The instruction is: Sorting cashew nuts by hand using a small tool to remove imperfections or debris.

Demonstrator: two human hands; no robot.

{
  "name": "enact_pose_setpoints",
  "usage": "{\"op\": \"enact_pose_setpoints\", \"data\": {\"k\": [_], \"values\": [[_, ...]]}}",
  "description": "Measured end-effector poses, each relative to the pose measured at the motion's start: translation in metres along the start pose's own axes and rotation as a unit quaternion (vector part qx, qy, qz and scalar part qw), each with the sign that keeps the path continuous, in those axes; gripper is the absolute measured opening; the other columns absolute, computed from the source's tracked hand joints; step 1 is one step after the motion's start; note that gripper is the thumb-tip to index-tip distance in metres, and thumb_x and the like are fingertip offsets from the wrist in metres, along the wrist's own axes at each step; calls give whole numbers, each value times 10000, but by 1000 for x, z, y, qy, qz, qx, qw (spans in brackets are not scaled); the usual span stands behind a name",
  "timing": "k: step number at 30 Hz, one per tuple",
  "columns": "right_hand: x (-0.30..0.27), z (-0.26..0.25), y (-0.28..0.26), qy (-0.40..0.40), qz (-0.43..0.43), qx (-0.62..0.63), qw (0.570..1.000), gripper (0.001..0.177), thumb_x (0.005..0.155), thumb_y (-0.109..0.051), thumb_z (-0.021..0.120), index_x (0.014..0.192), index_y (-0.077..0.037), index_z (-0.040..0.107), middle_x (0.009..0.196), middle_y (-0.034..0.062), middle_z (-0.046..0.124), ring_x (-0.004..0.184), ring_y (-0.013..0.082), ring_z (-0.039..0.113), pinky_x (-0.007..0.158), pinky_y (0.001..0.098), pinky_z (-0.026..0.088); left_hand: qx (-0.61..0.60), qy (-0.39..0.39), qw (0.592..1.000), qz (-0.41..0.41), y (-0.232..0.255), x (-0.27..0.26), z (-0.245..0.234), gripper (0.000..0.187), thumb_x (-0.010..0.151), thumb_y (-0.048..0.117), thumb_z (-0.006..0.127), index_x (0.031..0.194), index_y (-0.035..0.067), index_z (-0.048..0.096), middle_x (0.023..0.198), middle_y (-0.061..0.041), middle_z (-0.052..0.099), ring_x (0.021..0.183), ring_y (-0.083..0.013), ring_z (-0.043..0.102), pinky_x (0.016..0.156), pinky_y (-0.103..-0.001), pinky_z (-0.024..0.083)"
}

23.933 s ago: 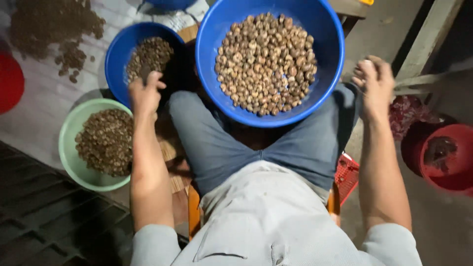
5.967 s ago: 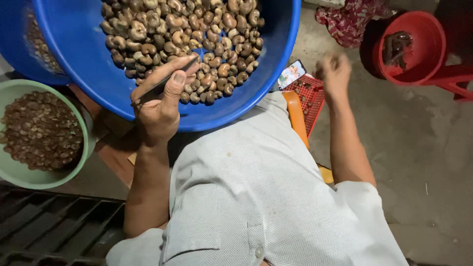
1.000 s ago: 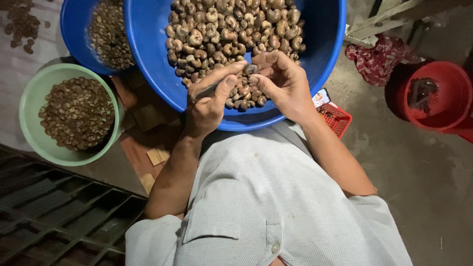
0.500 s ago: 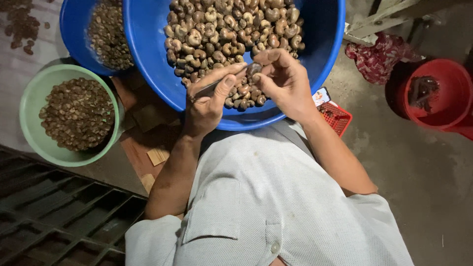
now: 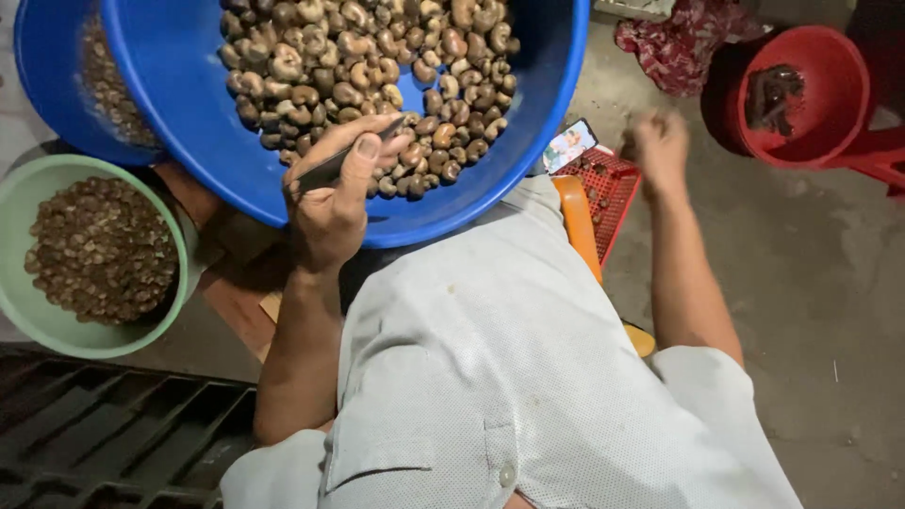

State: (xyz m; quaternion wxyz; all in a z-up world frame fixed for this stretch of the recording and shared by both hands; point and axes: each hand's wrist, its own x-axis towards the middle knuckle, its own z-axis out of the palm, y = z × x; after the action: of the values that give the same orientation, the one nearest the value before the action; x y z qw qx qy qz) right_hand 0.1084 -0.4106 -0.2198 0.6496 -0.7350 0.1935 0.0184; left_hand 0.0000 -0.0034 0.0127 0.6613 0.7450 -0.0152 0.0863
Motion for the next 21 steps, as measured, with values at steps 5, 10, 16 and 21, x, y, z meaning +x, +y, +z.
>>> {"op": "enact_pose_setpoints", "data": {"k": [5, 10, 16, 21], "values": [[-18, -26, 97, 47, 210, -119, 969, 64, 895, -131, 612, 912, -77, 641, 764, 72, 636, 608, 174, 621, 555, 327, 596, 18, 16, 1000, -8, -6, 0, 1, 357, 1090, 235, 514, 1225, -63, 655, 1193, -205, 720, 1028, -324, 781, 879, -353, 674], [-9, -37, 117, 29, 175, -139, 974, 169, 922, -139, 677, 1046, -35, 628, 791, 94, 651, 586, 175, 610, 499, 340, 540, 16, 23, 1000, -2, -9, 0, 4, 349, 1093, 224, 509, 1226, -67, 650, 1218, -206, 715, 1008, -340, 788, 845, -359, 672], [9, -11, -4, -15, -14, -225, 974, 250, 1015, -120, 588, 1241, -15, 565, 1149, 166, 666, 813, 211, 702, 656, 336, 627, 26, 12, 999, 15, -7, 0, 2, 343, 1097, 207, 508, 1233, -77, 645, 1214, -219, 716, 1007, -334, 787, 838, -359, 676], [0, 43, -136, -45, -397, -171, 901, 38, 1078, -44, 581, 1096, -11, 589, 1020, 136, 660, 922, 239, 604, 784, 393, 523, 15, 8, 1000, -4, -7, 0, 1, 364, 1094, 235, 500, 1237, -71, 636, 1245, -215, 705, 1011, -329, 784, 849, -356, 665]]}}
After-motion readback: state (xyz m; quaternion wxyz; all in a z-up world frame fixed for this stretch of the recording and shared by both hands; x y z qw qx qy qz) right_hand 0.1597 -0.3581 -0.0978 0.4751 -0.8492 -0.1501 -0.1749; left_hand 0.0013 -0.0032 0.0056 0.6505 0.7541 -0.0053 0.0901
